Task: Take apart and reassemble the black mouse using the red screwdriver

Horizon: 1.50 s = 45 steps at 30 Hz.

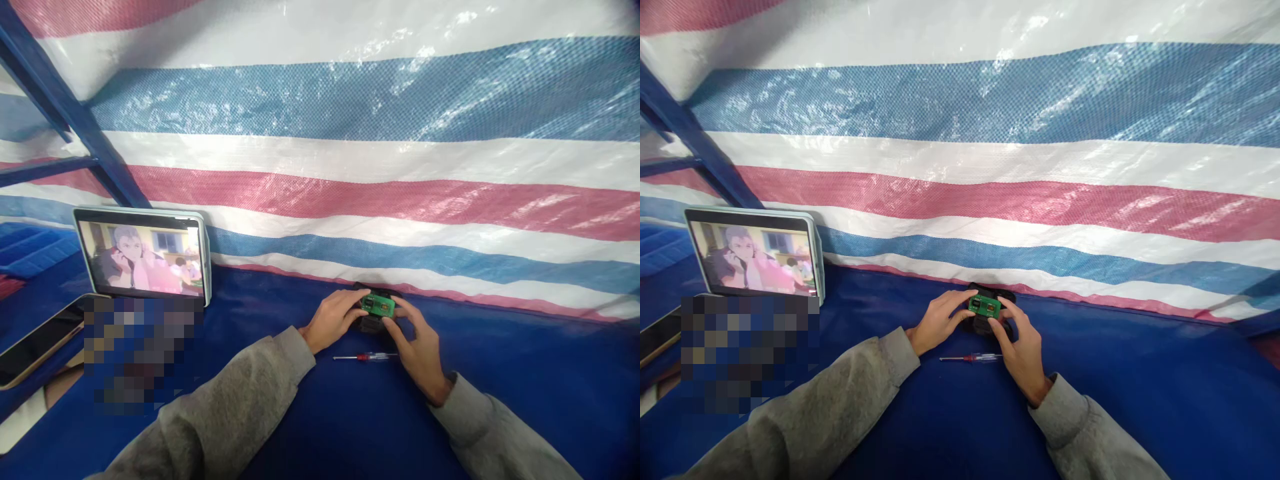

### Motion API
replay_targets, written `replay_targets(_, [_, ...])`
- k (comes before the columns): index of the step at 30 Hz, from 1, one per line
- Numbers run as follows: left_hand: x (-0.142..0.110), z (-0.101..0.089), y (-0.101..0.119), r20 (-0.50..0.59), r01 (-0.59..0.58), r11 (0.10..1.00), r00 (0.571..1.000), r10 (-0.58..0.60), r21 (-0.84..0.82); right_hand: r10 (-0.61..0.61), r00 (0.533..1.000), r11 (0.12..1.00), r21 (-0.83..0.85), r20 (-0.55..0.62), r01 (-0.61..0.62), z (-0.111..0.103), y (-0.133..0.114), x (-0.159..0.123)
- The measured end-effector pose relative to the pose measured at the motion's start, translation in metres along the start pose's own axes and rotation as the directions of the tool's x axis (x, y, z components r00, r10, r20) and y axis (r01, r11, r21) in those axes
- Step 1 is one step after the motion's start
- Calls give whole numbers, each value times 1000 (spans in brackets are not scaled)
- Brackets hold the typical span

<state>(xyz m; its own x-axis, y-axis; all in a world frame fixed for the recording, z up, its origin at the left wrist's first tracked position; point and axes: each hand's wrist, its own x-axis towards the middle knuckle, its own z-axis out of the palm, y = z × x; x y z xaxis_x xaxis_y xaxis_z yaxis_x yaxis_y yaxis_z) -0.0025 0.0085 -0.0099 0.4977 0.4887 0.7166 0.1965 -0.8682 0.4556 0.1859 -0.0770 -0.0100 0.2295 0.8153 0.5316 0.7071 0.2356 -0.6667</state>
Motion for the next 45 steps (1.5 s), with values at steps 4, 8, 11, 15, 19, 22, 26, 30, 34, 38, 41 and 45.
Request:
replay_targets(4, [2, -3, 3, 4, -26, 1000, 1000, 26, 3, 12, 1000, 1000, 2, 5, -12, -1, -1, 0])
replay_targets(8, [3, -4, 5, -26, -62, 998, 998, 62, -27, 16, 1000, 1000, 1, 2, -16, -1, 1, -1])
replay_targets(11, [4, -4, 6, -43, -74, 997, 996, 72, -34, 8, 1000, 1000, 2, 0, -8, 0, 3, -1])
replay_targets(15, [3, -3, 6, -44, -74, 997, 996, 73, -24, 0, 1000, 1000, 3, -2, 0, 0, 5, 0])
replay_targets(19, [3, -2, 4, -45, -91, 995, 995, 90, -27, -3, 1000, 1000, 8, -12, 3, 0, 6, 0])
replay_targets(22, [2, -2, 3, -45, -97, 995, 994, 96, -26, -11, 1000, 1000, 11, -25, 11, 1, 5, 0])
replay_targets(26, [2, -2, 3, -37, -98, 995, 995, 98, -1, -4, 1000, 1000, 18, -28, 5, 1, 5, 0])
replay_targets(30, [0, -1, 1, -33, -89, 995, 995, 91, 42, 20, 1000, 999, 30, -21, -19, 1, 8, 0])
replay_targets(34, [0, 0, 0, -60, -69, 996, 996, 72, 53, 16, 999, 999, 31, -33, -15, 2, 9, 0])
replay_targets(38, [1, -2, 3, -34, -82, 997, 996, 82, 17, -55, 998, 998, 29, -41, 56, 1, 8, 1])
replay_targets(41, [2, -4, 5, 2, -60, 998, 998, 60, -1, -96, 994, 995, 28, -45, 97, 1, 6, 1])
replay_targets(45, [1, -3, 4, -11, -70, 998, 998, 70, -2, -126, 991, 991, 41, -53, 128, 0, 2, 2])
